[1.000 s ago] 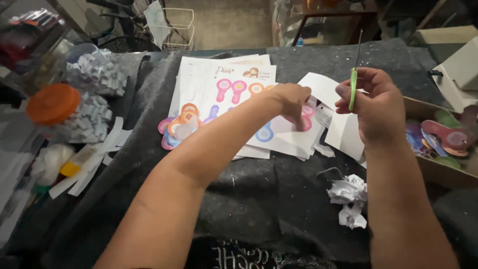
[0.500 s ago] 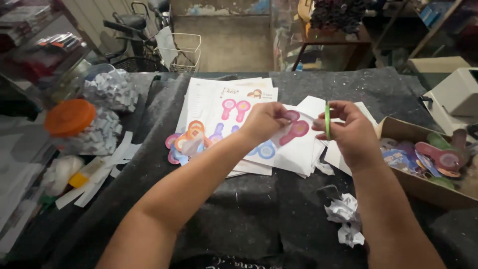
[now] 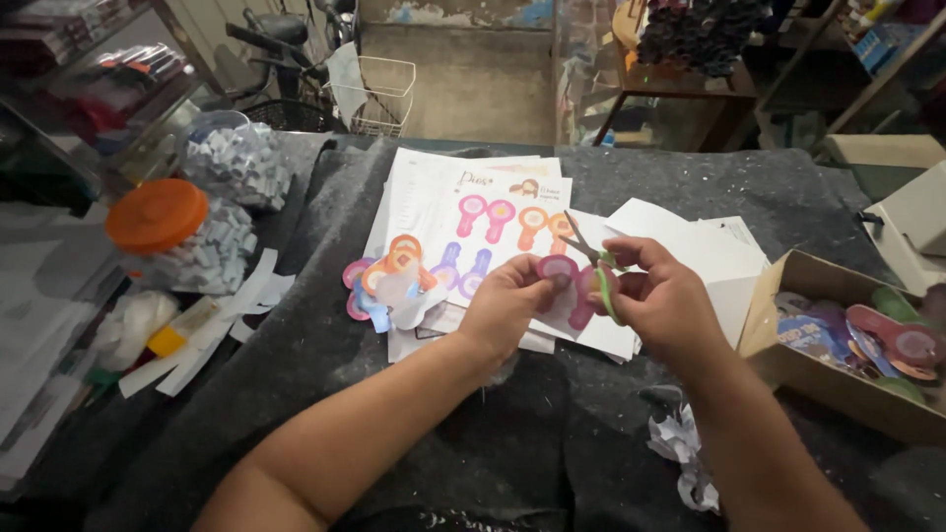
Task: Cutting out printed paper shapes from a sheet using scissors
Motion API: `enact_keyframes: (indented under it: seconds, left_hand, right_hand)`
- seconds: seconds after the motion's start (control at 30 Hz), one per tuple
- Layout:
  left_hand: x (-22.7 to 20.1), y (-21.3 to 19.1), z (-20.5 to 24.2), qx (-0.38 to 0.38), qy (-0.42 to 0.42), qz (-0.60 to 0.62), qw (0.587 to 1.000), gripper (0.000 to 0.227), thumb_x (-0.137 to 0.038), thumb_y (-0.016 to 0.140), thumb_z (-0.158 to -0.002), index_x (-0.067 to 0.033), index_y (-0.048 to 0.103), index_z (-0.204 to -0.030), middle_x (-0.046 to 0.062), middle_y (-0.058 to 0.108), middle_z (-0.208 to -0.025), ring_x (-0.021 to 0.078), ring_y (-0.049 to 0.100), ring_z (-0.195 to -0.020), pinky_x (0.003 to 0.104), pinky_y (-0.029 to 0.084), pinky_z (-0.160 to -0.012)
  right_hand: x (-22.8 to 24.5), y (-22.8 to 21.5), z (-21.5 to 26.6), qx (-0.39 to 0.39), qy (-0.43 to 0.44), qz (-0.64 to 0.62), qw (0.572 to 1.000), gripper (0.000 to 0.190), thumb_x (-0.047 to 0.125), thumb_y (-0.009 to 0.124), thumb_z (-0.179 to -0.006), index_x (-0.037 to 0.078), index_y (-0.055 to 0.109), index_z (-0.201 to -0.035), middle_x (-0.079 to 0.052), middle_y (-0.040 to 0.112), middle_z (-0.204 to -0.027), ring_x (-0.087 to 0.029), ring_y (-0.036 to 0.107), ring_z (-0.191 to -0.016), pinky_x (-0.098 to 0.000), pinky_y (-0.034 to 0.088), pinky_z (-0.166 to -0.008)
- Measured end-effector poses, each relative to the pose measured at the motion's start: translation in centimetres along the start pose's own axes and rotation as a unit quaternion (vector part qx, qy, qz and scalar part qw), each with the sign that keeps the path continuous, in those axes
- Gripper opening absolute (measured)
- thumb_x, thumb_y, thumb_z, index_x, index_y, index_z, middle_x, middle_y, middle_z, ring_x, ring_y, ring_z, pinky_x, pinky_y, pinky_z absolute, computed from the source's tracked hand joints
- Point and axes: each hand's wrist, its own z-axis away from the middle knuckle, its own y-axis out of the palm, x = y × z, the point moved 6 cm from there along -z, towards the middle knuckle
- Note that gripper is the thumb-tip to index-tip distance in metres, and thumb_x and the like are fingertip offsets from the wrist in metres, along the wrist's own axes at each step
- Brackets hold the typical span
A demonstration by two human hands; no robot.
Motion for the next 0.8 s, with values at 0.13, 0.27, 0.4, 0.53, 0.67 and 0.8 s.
enact_keyframes:
  seconds: [0.13,0.27,0.4,0.53,0.67,0.8]
  left_hand:
    - [-0.9,-0.1,0.8,0.032,-0.028,-0.020,0.999,0.012,-0.007,0.080,-0.084,-0.0045,0.069,-0.089,0.004,0.067,-0.064,0.0098,0.064,-0.051,0.019,0.052,-0.047]
    - [-1.3,-0.2,0.7,0.066,-0.069,-0.056,0.994,0.011,-0.005,0.074,-0.086,0.0001,0.070,-0.095,0.012,0.071,-0.069,0.0194,0.072,-0.057,0.028,0.059,-0.051]
    - [-1.2,-2.4,-1.7,0.009,-0.037,-0.015,0.999,0.017,-0.008,0.081,-0.082,0.0011,0.071,-0.093,0.013,0.072,-0.070,0.0224,0.074,-0.058,0.033,0.062,-0.052]
    - [-2.6,-3.9,-2.4,-0.036,-0.017,0.017,0.999,0.017,-0.010,0.082,-0.083,-0.0018,0.071,-0.094,0.013,0.073,-0.071,0.0243,0.075,-0.060,0.037,0.064,-0.053]
    - [-3.5,-4.1,-2.3,-0.049,-0.003,0.054,0.997,0.019,-0.013,0.085,-0.083,-0.0032,0.072,-0.093,0.013,0.075,-0.075,0.0271,0.077,-0.064,0.042,0.065,-0.058]
    - [-3.9,-2.6,-1.0,-0.014,-0.021,0.077,0.997,0.012,-0.005,0.077,-0.085,0.0006,0.072,-0.094,0.014,0.074,-0.076,0.0312,0.077,-0.071,0.044,0.066,-0.065]
  right_hand:
    - [1.4,0.4,0.3,0.010,-0.024,0.055,0.998,0.052,-0.001,0.081,-0.081,-0.001,0.062,-0.130,-0.018,0.062,-0.104,-0.025,0.071,-0.070,-0.0324,0.060,-0.055]
    - [2.1,0.0,0.4,-0.020,-0.082,0.028,0.996,0.053,-0.004,0.080,-0.081,-0.003,0.059,-0.130,-0.019,0.062,-0.106,-0.021,0.067,-0.066,-0.0267,0.056,-0.050]
    - [2.9,-0.3,0.6,-0.025,-0.068,0.010,0.997,0.059,-0.004,0.082,-0.079,-0.006,0.055,-0.131,-0.021,0.063,-0.105,-0.023,0.067,-0.072,-0.0328,0.060,-0.059]
    - [1.0,0.1,-0.1,0.004,-0.027,-0.045,0.999,0.058,-0.002,0.081,-0.079,-0.007,0.054,-0.130,-0.022,0.064,-0.100,-0.026,0.068,-0.069,-0.0343,0.060,-0.057]
    - [1.9,1.7,0.8,0.019,0.014,-0.068,0.997,0.060,-0.003,0.080,-0.077,-0.008,0.052,-0.130,-0.024,0.063,-0.102,-0.030,0.070,-0.075,-0.0411,0.062,-0.062]
    - [1.7,1.9,1.0,-0.007,0.000,-0.106,0.994,0.065,-0.009,0.079,-0.073,-0.006,0.051,-0.132,-0.020,0.060,-0.107,-0.033,0.071,-0.086,-0.0454,0.064,-0.071]
